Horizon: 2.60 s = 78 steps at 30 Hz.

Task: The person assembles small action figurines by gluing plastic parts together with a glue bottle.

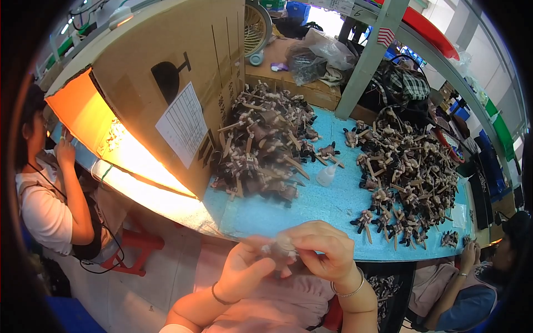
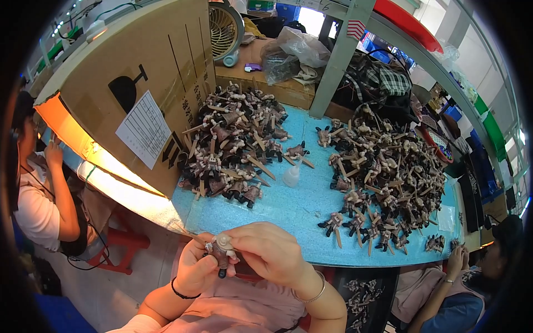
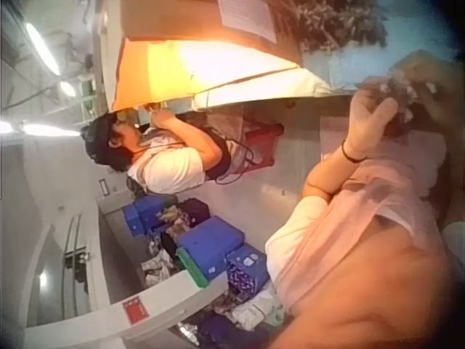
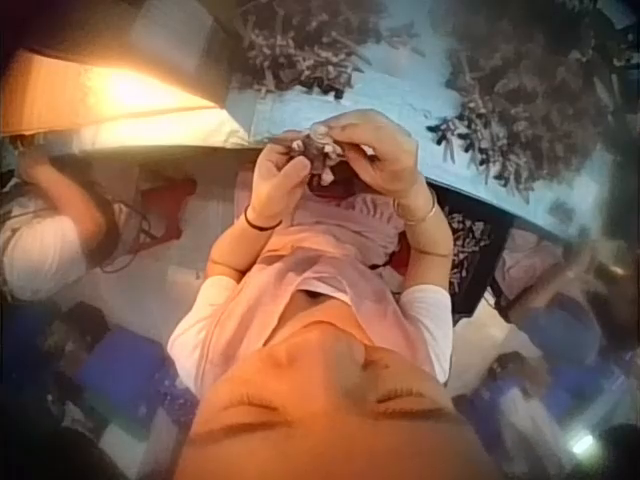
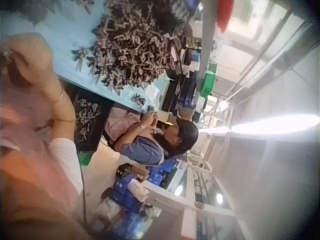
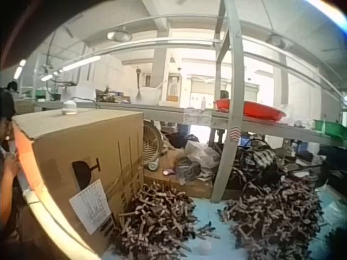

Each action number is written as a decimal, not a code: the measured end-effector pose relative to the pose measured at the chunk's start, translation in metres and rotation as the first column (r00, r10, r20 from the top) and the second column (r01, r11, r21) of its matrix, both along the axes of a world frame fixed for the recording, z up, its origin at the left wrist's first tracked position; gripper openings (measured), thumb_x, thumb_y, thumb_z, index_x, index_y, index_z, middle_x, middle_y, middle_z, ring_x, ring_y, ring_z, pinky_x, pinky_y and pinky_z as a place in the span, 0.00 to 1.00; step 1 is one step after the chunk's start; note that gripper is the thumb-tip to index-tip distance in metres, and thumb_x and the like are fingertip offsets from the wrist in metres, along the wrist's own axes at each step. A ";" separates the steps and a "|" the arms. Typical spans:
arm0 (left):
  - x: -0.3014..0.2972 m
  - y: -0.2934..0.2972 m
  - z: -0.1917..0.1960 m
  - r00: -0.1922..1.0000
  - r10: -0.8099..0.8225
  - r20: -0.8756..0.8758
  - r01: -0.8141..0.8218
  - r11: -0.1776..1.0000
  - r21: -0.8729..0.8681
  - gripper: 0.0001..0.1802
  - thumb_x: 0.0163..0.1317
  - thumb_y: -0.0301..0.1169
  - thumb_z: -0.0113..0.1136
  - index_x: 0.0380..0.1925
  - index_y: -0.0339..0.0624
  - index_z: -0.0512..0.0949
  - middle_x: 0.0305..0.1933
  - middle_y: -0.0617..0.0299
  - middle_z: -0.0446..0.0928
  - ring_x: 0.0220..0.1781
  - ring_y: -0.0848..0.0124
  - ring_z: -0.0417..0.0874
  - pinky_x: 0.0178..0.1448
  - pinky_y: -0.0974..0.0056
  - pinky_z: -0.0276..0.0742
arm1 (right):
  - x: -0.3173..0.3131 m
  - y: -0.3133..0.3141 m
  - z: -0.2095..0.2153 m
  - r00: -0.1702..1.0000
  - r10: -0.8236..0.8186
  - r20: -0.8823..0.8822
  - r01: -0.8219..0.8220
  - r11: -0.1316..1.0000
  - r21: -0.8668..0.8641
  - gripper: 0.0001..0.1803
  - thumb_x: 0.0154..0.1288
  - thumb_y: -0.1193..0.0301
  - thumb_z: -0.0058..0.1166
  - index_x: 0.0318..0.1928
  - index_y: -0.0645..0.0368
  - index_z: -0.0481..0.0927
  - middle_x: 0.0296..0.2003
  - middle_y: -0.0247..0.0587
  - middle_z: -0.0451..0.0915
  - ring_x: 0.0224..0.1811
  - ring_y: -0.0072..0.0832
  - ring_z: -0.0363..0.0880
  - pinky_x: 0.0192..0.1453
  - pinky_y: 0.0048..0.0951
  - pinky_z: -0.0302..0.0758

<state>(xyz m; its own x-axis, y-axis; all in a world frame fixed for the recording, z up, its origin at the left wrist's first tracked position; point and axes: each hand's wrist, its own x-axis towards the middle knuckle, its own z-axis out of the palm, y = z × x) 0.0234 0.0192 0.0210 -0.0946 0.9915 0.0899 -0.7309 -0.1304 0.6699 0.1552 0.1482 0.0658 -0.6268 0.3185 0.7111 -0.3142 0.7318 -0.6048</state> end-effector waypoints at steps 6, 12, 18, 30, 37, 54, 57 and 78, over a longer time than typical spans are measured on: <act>0.006 -0.002 0.014 0.993 0.093 -0.077 -0.098 0.993 -0.065 0.17 0.60 0.30 0.58 0.45 0.37 0.66 0.41 0.44 0.76 0.35 0.62 0.80 0.40 0.60 0.79 | -0.001 0.001 0.000 1.000 0.015 -0.004 -0.014 0.998 0.057 0.19 0.46 0.86 0.57 0.42 0.61 0.75 0.38 0.50 0.81 0.37 0.41 0.81 0.39 0.32 0.78; 0.008 -0.001 0.014 0.901 0.286 -0.326 -0.258 0.958 0.127 0.15 0.59 0.21 0.55 0.45 0.37 0.66 0.43 0.48 0.76 0.41 0.64 0.81 0.44 0.62 0.79 | -0.001 -0.003 -0.003 1.000 -0.001 -0.001 0.001 1.000 -0.012 0.17 0.46 0.87 0.56 0.40 0.61 0.76 0.38 0.49 0.81 0.37 0.41 0.81 0.40 0.32 0.77; 0.004 0.009 0.000 0.727 0.497 -0.474 -0.443 0.867 0.229 0.15 0.57 0.22 0.59 0.42 0.36 0.66 0.41 0.51 0.75 0.39 0.67 0.80 0.44 0.65 0.77 | -0.001 -0.025 0.014 0.938 -0.347 0.020 0.339 0.927 0.158 0.15 0.44 0.82 0.60 0.37 0.60 0.79 0.34 0.40 0.80 0.34 0.34 0.78 0.38 0.30 0.72; 0.006 0.015 0.000 0.325 0.684 -0.653 -0.517 0.707 0.483 0.18 0.51 0.14 0.60 0.42 0.35 0.71 0.40 0.55 0.73 0.39 0.73 0.75 0.43 0.71 0.72 | -0.011 -0.034 0.005 0.907 -0.419 0.048 0.399 0.889 0.226 0.19 0.43 0.81 0.61 0.40 0.61 0.76 0.36 0.40 0.77 0.35 0.37 0.75 0.40 0.34 0.70; 0.019 0.024 -0.004 0.716 0.585 -0.381 -0.558 0.807 0.191 0.16 0.54 0.15 0.59 0.42 0.36 0.71 0.45 0.55 0.74 0.46 0.73 0.76 0.45 0.68 0.76 | -0.013 -0.044 0.002 0.807 -0.557 0.195 0.458 0.800 0.388 0.30 0.39 0.81 0.61 0.49 0.59 0.69 0.45 0.44 0.70 0.46 0.40 0.71 0.47 0.38 0.68; 0.008 0.034 0.023 0.531 0.451 -0.717 -0.302 0.892 0.338 0.19 0.53 0.19 0.54 0.47 0.39 0.75 0.41 0.57 0.73 0.37 0.68 0.74 0.41 0.67 0.71 | 0.021 -0.012 -0.039 0.968 0.157 -0.196 -0.248 0.485 -0.838 0.39 0.35 0.76 0.75 0.50 0.59 0.66 0.49 0.38 0.64 0.55 0.29 0.65 0.59 0.32 0.63; 0.012 0.034 0.020 0.484 0.480 -0.731 -0.336 0.874 0.351 0.18 0.52 0.18 0.54 0.46 0.39 0.76 0.38 0.57 0.74 0.36 0.68 0.74 0.39 0.67 0.71 | 0.022 -0.011 -0.043 0.967 0.162 -0.196 -0.250 0.469 -0.847 0.40 0.35 0.75 0.76 0.50 0.59 0.66 0.50 0.38 0.64 0.55 0.29 0.65 0.59 0.32 0.63; 0.023 0.042 0.002 0.571 0.312 -0.759 -0.235 0.948 0.213 0.38 0.40 0.27 0.72 0.55 0.38 0.66 0.43 0.58 0.60 0.19 0.80 0.68 0.22 0.76 0.63 | 0.016 -0.026 -0.057 0.988 -0.125 -0.091 -0.029 0.429 -0.903 0.35 0.40 0.73 0.71 0.51 0.60 0.67 0.49 0.36 0.67 0.51 0.27 0.69 0.55 0.29 0.67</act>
